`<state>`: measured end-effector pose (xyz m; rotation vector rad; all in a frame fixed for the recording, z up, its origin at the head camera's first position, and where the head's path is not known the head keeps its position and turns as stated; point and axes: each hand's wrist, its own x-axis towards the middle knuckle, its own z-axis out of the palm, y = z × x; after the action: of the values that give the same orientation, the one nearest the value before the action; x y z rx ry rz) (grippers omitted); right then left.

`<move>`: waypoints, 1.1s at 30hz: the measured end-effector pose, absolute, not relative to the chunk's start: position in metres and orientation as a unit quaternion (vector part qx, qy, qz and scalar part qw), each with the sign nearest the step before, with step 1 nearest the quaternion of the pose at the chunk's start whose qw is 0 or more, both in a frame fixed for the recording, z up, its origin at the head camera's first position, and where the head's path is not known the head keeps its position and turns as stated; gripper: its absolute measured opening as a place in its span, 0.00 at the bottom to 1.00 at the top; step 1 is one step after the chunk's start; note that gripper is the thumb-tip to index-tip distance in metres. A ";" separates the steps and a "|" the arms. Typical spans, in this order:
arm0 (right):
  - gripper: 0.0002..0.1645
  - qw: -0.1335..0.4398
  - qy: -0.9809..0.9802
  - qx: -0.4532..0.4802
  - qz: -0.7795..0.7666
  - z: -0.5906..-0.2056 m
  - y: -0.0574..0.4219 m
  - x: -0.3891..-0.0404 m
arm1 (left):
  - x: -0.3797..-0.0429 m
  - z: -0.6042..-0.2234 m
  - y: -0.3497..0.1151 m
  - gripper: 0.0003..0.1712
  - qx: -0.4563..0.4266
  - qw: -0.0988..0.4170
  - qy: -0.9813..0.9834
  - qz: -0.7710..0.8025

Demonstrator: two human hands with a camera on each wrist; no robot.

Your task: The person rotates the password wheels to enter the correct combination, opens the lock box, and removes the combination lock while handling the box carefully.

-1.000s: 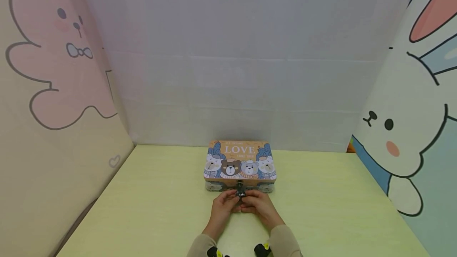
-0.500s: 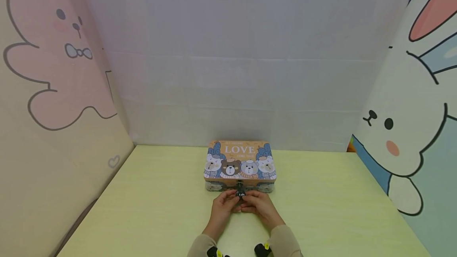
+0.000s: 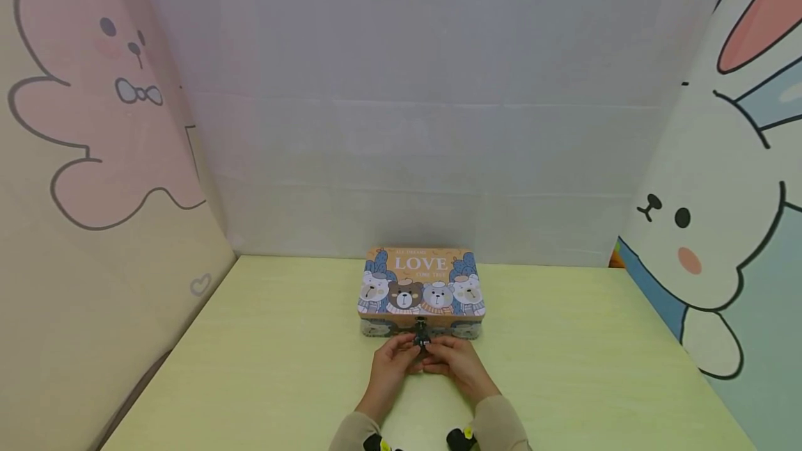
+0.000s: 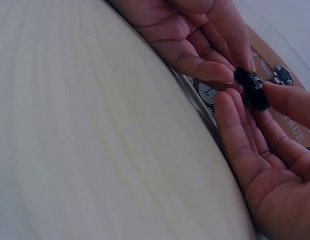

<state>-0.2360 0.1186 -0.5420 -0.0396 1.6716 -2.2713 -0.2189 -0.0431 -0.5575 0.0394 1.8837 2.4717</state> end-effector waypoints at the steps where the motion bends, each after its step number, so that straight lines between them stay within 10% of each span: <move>1: 0.06 0.159 0.585 -0.014 -0.795 -0.542 0.118 -0.236 | -0.219 -0.557 -0.043 0.20 0.014 0.016 0.606 0.795; 33: 0.08 0.152 0.600 -0.008 -0.785 -0.541 0.116 -0.235 | -0.220 -0.559 -0.043 0.20 0.011 0.018 0.605 0.796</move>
<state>-0.2353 0.1159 -0.5409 -0.0217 1.7210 -2.2538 -0.2198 -0.0431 -0.5590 0.0350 1.8802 2.4715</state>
